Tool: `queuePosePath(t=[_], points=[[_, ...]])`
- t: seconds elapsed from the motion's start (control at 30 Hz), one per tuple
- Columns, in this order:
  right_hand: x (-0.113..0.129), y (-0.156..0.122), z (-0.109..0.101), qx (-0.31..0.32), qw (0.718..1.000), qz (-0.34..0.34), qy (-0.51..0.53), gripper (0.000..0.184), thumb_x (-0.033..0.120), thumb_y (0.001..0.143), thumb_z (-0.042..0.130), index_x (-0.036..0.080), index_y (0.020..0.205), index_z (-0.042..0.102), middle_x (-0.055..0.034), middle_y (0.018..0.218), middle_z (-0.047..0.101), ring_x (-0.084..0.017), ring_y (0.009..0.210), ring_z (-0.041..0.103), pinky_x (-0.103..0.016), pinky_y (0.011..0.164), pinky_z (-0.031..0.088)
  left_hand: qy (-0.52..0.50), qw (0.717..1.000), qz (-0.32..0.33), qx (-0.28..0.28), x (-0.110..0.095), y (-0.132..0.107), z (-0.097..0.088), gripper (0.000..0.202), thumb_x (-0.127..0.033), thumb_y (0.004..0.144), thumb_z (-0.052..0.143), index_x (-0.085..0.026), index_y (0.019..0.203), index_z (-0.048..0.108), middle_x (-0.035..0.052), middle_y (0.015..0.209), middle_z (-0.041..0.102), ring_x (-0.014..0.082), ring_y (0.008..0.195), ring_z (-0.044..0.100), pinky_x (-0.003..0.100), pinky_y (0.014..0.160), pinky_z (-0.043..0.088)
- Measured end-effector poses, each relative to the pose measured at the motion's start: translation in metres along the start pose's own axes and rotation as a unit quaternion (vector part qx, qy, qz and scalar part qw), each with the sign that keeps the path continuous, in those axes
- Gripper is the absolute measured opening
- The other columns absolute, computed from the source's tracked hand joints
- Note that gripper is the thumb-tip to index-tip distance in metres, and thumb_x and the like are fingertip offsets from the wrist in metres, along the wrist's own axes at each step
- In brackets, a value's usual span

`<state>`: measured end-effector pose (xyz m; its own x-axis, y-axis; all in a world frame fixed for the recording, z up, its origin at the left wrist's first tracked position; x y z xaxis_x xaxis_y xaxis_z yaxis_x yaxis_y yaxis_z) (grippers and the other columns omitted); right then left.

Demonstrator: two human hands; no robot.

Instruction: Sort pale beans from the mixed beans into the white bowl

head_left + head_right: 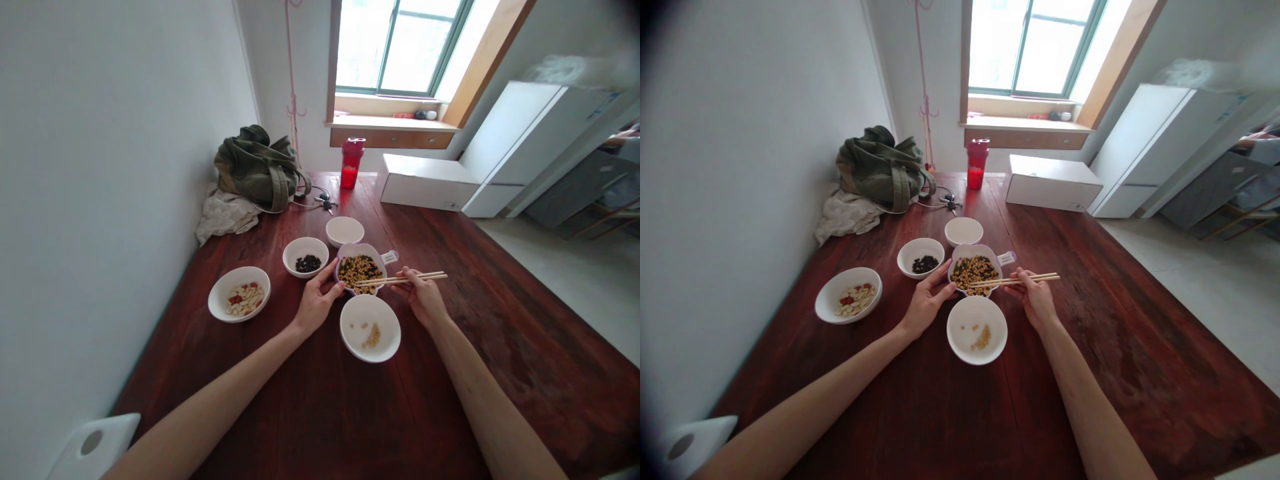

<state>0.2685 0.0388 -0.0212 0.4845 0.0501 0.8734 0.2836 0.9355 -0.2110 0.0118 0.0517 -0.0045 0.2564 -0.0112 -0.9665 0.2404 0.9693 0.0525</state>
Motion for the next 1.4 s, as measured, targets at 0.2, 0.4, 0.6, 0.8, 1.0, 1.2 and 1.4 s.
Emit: queuePosePath(t=[0.2, 0.4, 0.6, 0.8, 1.0, 1.2, 1.4], points=[[-0.0091, -0.0027, 0.0052, 0.017, 1.0, 0.01, -0.001, 0.015, 0.027, 0.08, 0.082, 0.017, 0.078, 0.072, -0.0036, 0.073, 0.077, -0.018, 0.066, 0.076, -0.028, 0.064, 0.068, -0.002, 1.0, -0.004, -0.002, -0.0006, -0.0005, 0.0006, 0.069, -0.026, 0.086, 0.074, -0.022, 0.151, 0.051, 0.0117, 0.151, 0.056, 0.0277, 0.112, 0.071, 0.042, 0.094, 0.063], [-0.0106, -0.0036, 0.0079, 0.016, 1.0, 0.025, 0.004, 0.017, 0.028, 0.078, 0.084, 0.016, 0.076, 0.072, -0.0051, 0.073, 0.077, -0.018, 0.066, 0.076, -0.029, 0.064, 0.068, -0.01, 1.0, -0.013, -0.004, -0.0004, -0.0005, 0.001, 0.07, -0.027, 0.085, 0.075, -0.021, 0.151, 0.052, 0.0111, 0.151, 0.056, 0.0273, 0.112, 0.07, 0.043, 0.097, 0.062], [-0.01, -0.0042, 0.0073, 0.007, 0.999, 0.041, 0.014, 0.014, 0.025, 0.079, 0.082, 0.018, 0.075, 0.072, -0.004, 0.073, 0.077, -0.018, 0.067, 0.077, -0.028, 0.065, 0.068, -0.015, 1.0, -0.016, -0.002, -0.0013, -0.0006, 0.0015, 0.071, -0.028, 0.085, 0.076, -0.022, 0.152, 0.051, 0.0109, 0.146, 0.061, 0.0267, 0.11, 0.071, 0.042, 0.096, 0.062], [-0.0101, -0.0037, 0.0052, -0.006, 0.999, 0.041, 0.031, 0.009, 0.02, 0.079, 0.08, 0.017, 0.079, 0.072, -0.0035, 0.076, 0.078, -0.019, 0.068, 0.077, -0.027, 0.064, 0.068, -0.013, 1.0, -0.013, -0.003, -0.0029, -0.0001, 0.0014, 0.071, -0.028, 0.085, 0.076, -0.021, 0.151, 0.052, 0.0108, 0.146, 0.061, 0.0277, 0.112, 0.07, 0.043, 0.096, 0.062], [-0.0087, -0.0023, 0.0043, -0.015, 0.999, 0.033, 0.037, 0.007, 0.019, 0.08, 0.078, 0.017, 0.077, 0.072, -0.0033, 0.076, 0.078, -0.017, 0.067, 0.076, -0.027, 0.064, 0.067, -0.008, 1.0, -0.011, -0.003, -0.0027, -0.0007, 0.0014, 0.07, -0.027, 0.085, 0.076, -0.021, 0.151, 0.051, 0.011, 0.146, 0.06, 0.029, 0.115, 0.069, 0.045, 0.097, 0.062], [-0.0077, -0.0018, 0.0031, -0.009, 0.999, 0.023, 0.042, 0.01, 0.02, 0.079, 0.081, 0.017, 0.078, 0.072, -0.0022, 0.076, 0.078, -0.017, 0.067, 0.076, -0.027, 0.064, 0.068, -0.006, 1.0, -0.007, -0.002, -0.0023, -0.0006, 0.0012, 0.07, -0.027, 0.086, 0.075, -0.022, 0.151, 0.052, 0.0109, 0.149, 0.058, 0.0283, 0.114, 0.069, 0.044, 0.096, 0.062], [-0.0077, 0.0, 0.001, -0.009, 0.999, 0.023, 0.047, 0.01, 0.021, 0.08, 0.081, 0.017, 0.079, 0.072, -0.0022, 0.078, 0.078, -0.017, 0.068, 0.076, -0.025, 0.064, 0.068, -0.012, 1.0, -0.009, -0.002, -0.0011, -0.0001, 0.0007, 0.07, -0.027, 0.085, 0.076, -0.022, 0.151, 0.052, 0.0102, 0.145, 0.062, 0.028, 0.114, 0.069, 0.043, 0.096, 0.063]])
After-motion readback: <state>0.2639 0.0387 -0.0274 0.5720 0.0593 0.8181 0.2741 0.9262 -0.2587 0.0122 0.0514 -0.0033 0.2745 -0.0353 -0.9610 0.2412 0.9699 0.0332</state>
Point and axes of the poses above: each hand's wrist, its own y-axis towards the middle knuckle, its own z-axis out of the palm, x = y × z, the point moved 5 cm from there along y, towards the middle knuckle
